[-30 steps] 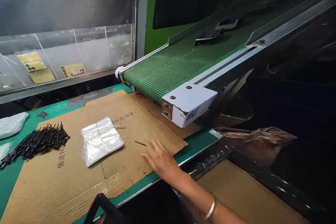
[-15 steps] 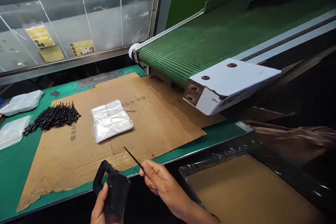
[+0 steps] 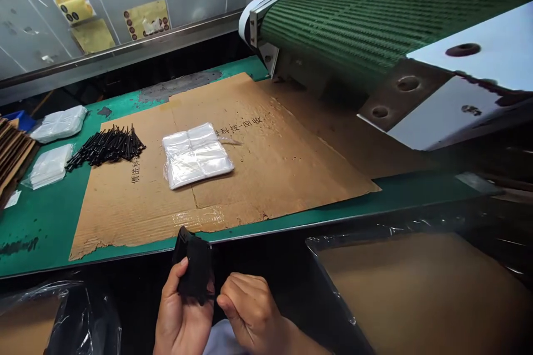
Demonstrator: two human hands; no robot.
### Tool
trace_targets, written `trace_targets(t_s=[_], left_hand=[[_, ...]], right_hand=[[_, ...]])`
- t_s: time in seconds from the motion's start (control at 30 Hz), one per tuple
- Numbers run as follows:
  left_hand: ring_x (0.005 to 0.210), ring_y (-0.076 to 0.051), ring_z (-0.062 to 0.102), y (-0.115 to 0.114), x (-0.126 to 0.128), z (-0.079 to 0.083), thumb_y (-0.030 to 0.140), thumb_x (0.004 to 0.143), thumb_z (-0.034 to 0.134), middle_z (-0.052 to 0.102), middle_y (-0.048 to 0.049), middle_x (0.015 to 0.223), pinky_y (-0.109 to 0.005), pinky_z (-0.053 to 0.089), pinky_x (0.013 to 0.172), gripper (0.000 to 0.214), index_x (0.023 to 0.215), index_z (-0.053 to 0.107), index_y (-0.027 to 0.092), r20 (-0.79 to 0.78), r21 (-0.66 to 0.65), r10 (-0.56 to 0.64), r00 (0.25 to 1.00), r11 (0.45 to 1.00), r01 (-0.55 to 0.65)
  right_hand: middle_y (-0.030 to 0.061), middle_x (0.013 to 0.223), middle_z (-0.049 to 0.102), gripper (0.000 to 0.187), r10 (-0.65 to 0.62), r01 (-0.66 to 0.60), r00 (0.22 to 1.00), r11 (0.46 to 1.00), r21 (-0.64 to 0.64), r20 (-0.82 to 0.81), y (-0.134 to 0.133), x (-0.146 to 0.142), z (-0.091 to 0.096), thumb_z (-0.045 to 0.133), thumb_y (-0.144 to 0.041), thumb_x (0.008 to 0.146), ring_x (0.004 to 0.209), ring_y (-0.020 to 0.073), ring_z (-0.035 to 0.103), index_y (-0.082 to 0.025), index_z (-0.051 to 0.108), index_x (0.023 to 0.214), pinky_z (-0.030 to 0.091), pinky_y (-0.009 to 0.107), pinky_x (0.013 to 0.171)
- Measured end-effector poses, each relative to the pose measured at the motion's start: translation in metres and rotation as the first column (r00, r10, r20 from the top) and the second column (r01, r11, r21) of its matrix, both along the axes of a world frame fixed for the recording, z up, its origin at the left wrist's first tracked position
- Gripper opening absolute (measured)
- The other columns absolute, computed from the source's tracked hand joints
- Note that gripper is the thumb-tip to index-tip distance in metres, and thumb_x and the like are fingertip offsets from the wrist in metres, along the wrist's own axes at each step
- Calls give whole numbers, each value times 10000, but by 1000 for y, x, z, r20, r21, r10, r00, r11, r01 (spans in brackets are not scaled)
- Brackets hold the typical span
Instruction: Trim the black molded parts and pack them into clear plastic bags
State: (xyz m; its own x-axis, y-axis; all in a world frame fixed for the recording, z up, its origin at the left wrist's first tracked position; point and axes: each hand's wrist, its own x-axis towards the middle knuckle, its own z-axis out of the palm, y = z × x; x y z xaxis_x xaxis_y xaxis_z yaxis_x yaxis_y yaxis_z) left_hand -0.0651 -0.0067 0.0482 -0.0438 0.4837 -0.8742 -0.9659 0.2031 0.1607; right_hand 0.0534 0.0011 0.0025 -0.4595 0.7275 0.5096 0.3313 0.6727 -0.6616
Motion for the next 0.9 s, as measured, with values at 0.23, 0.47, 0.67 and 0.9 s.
trace_targets(t_s=[0.23,0.47,0.67,0.9], left_hand=[[556,-104,548,-3,1,-3,179,888,347,555,-70,620,-190,467,492,308,707,572,74,232,44,17,973,999,-28],[491,-100,541,-8,8,-5,100,866,339,556,-49,550,-194,472,447,341,598,551,102,160,-13,56,986,998,-55],[512,-119,569,-23,1,-28,71,744,520,620,-79,589,-190,477,450,140,640,614,78,184,89,-116,976,991,101],[586,-122,621,-26,-15,-26,80,537,783,673,-38,643,-199,520,579,202,693,671,145,-140,216,-323,936,913,347]], right_hand=[[8,487,475,496,28,-32,999,994,107,34,2,1,0,172,-285,984,440,125,406,-178,463,597,279,278,441],[-24,466,391,488,-23,25,1000,991,134,-19,17,10,-2,190,-283,990,422,106,336,-186,401,560,238,269,437],[-52,499,309,430,-20,22,997,999,27,-75,36,21,-2,231,-290,987,426,92,304,-201,334,579,228,253,439],[-54,526,288,440,205,-225,957,971,-80,-203,35,26,6,201,-369,985,435,81,309,-204,301,589,241,233,444]])
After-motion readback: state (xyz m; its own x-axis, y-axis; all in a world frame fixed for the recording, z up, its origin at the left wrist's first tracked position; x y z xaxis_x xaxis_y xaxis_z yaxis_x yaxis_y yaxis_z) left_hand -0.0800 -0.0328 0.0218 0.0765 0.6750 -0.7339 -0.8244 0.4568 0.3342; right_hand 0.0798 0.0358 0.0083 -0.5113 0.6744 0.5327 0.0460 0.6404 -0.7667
